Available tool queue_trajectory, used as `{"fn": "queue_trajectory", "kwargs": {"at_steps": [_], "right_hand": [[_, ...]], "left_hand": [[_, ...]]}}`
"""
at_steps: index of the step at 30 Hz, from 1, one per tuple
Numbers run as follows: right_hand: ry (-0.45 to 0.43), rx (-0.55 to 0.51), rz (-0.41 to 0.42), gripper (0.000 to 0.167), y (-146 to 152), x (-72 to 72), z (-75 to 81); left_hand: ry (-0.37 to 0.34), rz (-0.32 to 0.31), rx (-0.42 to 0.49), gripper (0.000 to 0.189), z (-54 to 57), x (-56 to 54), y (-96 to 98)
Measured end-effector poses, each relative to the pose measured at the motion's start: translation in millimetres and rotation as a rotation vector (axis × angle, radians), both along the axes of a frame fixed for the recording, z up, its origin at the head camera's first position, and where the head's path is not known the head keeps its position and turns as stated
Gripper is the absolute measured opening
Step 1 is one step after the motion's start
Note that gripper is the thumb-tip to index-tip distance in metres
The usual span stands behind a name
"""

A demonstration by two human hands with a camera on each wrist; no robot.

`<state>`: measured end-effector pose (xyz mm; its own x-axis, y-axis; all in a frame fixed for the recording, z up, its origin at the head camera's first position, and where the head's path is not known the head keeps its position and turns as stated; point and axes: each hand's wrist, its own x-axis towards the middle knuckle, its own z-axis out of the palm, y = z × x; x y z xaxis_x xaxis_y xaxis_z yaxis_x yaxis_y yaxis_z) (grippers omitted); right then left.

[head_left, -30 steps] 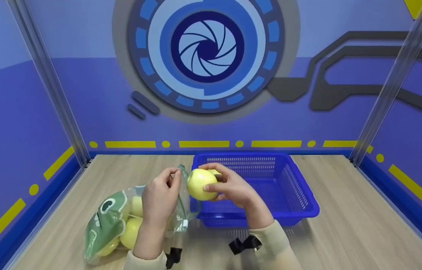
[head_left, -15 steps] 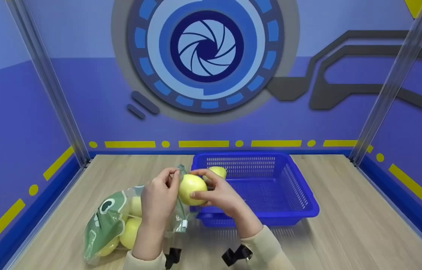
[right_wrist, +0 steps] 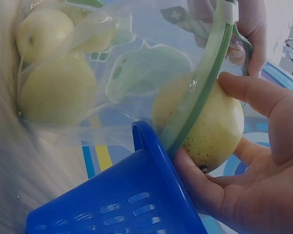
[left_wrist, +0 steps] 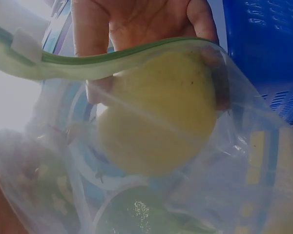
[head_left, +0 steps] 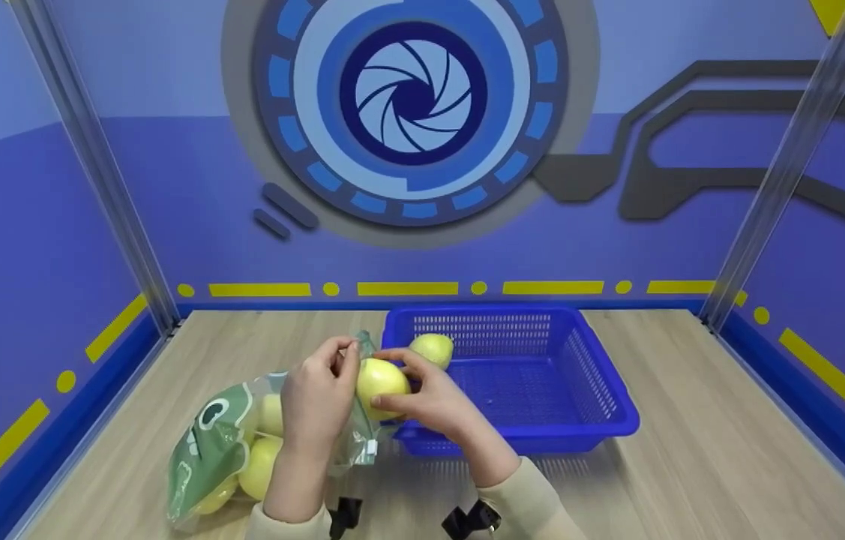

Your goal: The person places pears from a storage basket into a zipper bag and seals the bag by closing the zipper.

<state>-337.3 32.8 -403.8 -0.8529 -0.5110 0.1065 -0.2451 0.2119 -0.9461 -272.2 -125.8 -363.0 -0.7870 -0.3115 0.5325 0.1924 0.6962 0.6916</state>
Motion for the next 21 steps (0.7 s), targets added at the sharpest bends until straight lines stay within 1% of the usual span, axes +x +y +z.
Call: {"fn": "queue_trajectory", "kwargs": {"at_steps": [4, 7, 12, 15, 21], "right_hand": [[0.031, 0.023, -0.027, 0.057, -1.0, 1.6, 0.5], [0.038, 0.017, -0.028, 0.056, -1.6, 2.6, 0.3], [0.013, 0.005, -0.005, 0.055, -1.9, 4.5, -0.6], [0.000, 0.013, -0.005, 0.056, -2.0, 5.0, -0.4], [-0.022, -0.009, -0.015, 0.056, -1.9, 3.7, 1.2]], "left_hand": [[0.012, 0.001, -0.004, 0.015, -0.3, -0.8, -0.5], [0.023, 0.001, -0.009, 0.015, -1.0, -1.4, -1.0], [0.055, 0.004, -0.014, 0.014, -2.4, -1.0, -2.1], [0.067, 0.004, -0.010, 0.013, -2.4, -0.3, -2.5], [0.061, 0.004, 0.007, 0.014, -1.2, 0.5, -3.1]]}}
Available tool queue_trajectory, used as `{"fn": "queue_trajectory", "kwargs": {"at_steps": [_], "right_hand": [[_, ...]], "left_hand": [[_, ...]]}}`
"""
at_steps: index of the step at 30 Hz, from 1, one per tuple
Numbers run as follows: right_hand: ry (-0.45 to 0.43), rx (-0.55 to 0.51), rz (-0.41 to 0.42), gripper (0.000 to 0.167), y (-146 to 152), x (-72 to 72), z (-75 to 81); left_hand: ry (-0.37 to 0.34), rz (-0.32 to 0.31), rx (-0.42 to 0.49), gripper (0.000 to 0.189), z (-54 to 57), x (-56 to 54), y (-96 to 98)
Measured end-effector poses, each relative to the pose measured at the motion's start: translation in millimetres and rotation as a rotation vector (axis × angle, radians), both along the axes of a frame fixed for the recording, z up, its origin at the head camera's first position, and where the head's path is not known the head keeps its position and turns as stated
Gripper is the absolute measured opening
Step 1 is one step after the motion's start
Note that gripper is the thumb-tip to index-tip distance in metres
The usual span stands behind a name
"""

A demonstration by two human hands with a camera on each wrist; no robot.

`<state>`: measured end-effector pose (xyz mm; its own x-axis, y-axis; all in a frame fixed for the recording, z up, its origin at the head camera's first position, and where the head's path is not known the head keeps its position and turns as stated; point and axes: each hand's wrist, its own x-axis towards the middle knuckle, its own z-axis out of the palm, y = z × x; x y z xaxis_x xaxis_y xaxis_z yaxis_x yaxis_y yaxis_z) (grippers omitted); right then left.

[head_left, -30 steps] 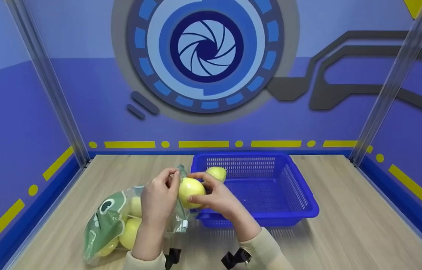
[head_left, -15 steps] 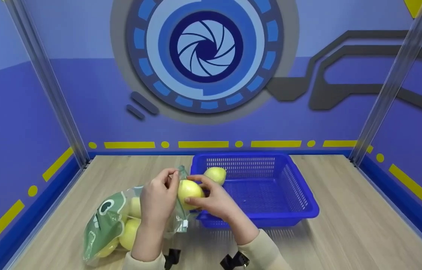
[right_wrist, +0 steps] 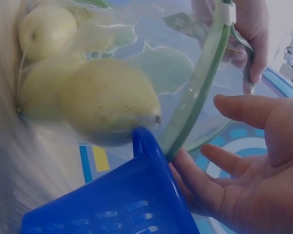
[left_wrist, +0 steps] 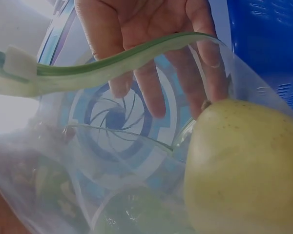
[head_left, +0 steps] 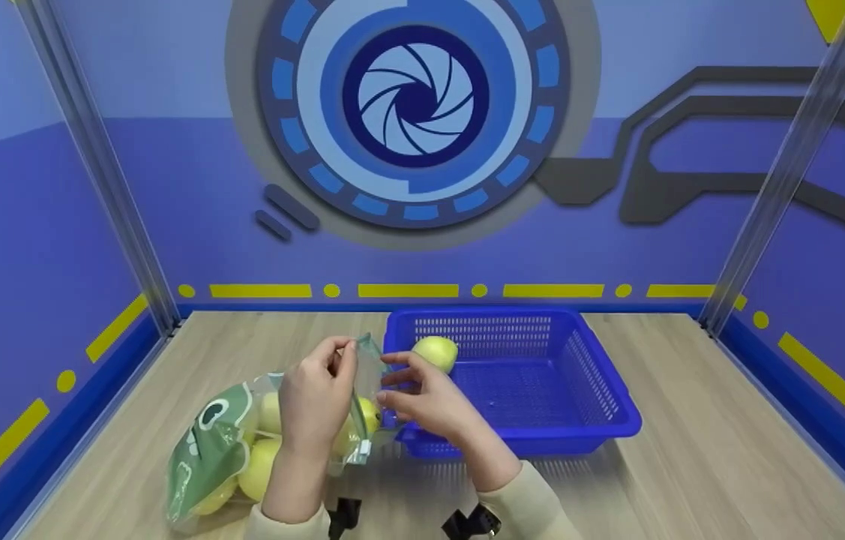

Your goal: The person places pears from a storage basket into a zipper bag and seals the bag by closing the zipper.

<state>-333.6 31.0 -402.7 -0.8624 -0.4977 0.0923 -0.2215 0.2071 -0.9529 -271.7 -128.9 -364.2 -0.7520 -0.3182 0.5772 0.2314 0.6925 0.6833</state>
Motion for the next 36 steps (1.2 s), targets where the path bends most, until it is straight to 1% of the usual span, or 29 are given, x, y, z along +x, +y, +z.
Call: {"fn": "queue_trajectory", "kwargs": {"at_steps": [9, 16, 24, 36], "right_hand": [[-0.003, -0.003, -0.021, 0.053, 5, -2.2, 2.8], [-0.013, 0.006, -0.018, 0.052, 7, -2.9, 4.1], [0.006, 0.007, -0.019, 0.048, 11, -2.9, 6.8], [0.018, 0.024, -0.018, 0.039, 21, -7.4, 8.9]], "left_hand": [[0.004, 0.004, 0.004, 0.013, 0.0, -0.2, 0.5], [-0.005, 0.000, 0.009, 0.014, -0.8, 0.6, 0.2], [-0.027, 0.007, 0.014, 0.014, -0.1, 0.0, 0.0], [-0.042, -0.005, 0.030, 0.015, 2.0, 1.1, 1.8]]}}
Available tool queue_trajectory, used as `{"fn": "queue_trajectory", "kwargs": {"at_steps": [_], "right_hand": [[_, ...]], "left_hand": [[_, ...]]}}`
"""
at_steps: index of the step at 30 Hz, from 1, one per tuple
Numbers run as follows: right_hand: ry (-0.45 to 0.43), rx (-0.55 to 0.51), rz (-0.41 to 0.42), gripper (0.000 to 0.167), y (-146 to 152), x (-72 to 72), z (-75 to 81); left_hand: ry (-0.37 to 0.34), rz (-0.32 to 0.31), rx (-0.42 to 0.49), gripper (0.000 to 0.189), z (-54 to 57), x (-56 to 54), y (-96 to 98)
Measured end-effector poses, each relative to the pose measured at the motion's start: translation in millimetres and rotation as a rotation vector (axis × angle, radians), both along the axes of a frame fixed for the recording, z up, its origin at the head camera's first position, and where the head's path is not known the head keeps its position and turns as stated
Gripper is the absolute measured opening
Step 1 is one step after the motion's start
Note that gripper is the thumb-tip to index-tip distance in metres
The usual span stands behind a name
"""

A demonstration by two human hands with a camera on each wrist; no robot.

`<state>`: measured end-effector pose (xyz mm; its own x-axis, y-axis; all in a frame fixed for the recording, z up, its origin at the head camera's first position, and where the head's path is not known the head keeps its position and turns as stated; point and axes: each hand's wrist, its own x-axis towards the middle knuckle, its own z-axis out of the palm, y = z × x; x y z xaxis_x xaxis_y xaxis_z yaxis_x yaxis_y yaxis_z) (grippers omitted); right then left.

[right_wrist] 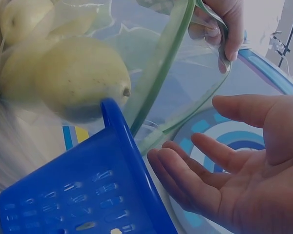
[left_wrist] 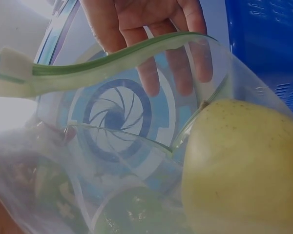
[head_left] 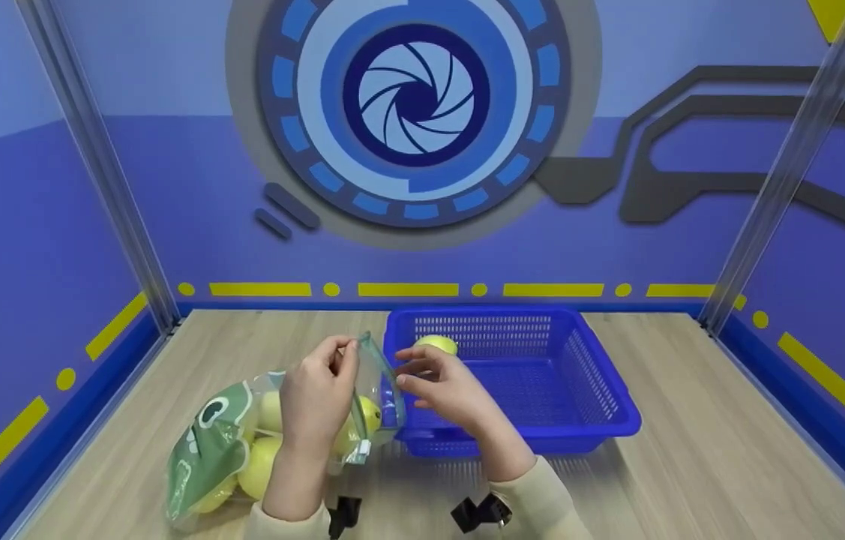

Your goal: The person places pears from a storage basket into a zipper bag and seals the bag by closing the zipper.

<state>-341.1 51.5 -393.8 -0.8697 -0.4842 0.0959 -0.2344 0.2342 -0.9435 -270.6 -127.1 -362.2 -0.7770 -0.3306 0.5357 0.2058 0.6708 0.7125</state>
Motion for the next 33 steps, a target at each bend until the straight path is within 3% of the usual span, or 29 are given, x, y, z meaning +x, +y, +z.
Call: {"fn": "queue_trajectory", "kwargs": {"at_steps": [18, 33], "right_hand": [[0.023, 0.059, -0.014, 0.036, 11, -9.2, -1.8], [0.014, 0.069, -0.051, 0.033, 20, -13.8, 1.4]], "left_hand": [[0.061, -0.003, -0.034, 0.013, -2.8, -2.6, -1.6], [0.023, -0.007, -0.016, 0.014, -1.0, -0.3, -0.7]]}}
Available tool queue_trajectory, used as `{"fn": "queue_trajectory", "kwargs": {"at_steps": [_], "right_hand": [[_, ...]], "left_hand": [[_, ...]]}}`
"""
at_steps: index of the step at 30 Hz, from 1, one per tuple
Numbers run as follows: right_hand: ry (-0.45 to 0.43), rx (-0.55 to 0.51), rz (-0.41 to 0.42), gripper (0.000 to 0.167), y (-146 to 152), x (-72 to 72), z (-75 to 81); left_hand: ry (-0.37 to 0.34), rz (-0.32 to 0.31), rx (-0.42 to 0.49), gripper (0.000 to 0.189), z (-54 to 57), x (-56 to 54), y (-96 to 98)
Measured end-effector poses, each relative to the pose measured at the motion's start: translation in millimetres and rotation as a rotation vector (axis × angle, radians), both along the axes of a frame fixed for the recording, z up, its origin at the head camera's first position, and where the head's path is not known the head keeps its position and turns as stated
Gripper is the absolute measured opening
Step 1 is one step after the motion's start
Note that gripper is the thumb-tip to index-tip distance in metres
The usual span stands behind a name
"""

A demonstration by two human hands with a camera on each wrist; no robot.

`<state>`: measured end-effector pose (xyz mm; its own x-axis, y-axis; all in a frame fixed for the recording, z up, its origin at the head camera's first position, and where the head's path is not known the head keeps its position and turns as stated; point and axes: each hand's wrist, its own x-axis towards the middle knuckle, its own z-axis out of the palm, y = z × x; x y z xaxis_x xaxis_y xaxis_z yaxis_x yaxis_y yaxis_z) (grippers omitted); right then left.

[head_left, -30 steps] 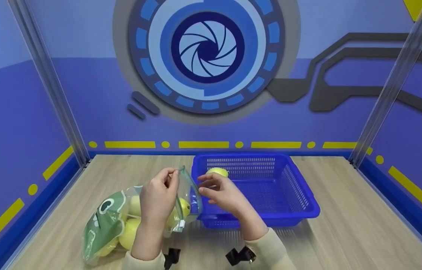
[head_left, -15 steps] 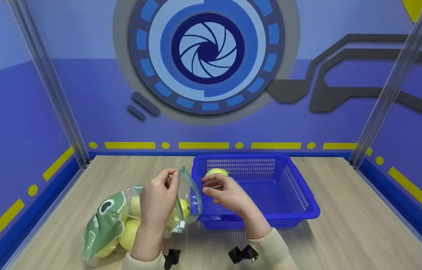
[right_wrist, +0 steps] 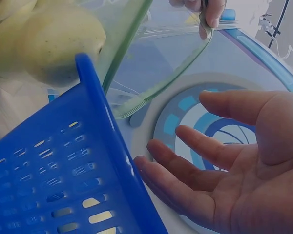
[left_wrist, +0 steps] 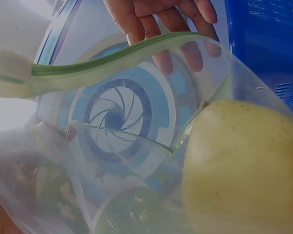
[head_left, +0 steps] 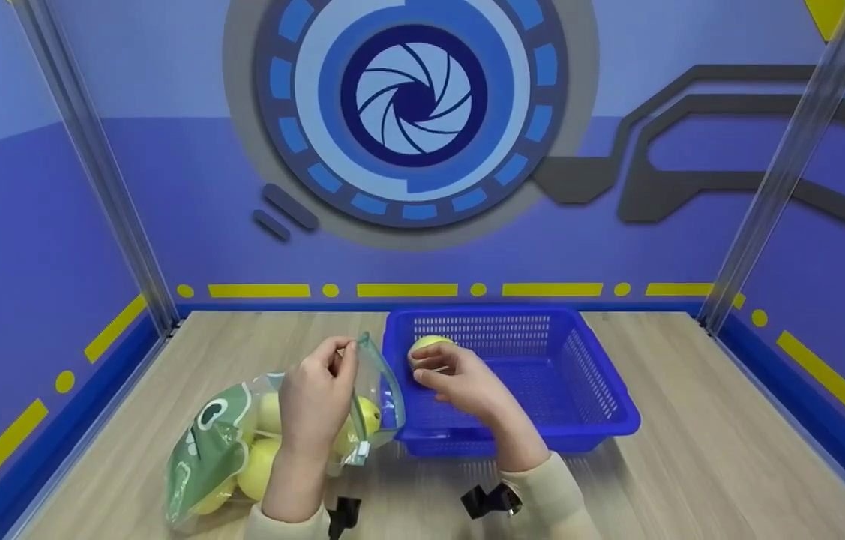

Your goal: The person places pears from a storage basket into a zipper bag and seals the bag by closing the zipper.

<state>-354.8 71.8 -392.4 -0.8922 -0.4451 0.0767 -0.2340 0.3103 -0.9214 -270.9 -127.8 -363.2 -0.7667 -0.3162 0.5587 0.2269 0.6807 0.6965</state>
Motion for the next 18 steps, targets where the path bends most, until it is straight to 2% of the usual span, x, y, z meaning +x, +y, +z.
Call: {"fn": "queue_trajectory", "kwargs": {"at_steps": [8, 15, 18], "right_hand": [[-0.009, -0.014, -0.019, 0.035, 2, -7.3, 3.0], [0.003, 0.043, -0.034, 0.033, 4, -16.7, 11.6], [0.005, 0.069, -0.037, 0.032, 4, -20.7, 15.1]], "left_hand": [[0.010, -0.003, -0.002, 0.014, -0.6, -1.1, -0.9], [0.052, 0.007, -0.029, 0.013, -2.2, -2.9, -1.6], [0.050, 0.005, -0.027, 0.013, -2.6, -3.1, -2.0]]}}
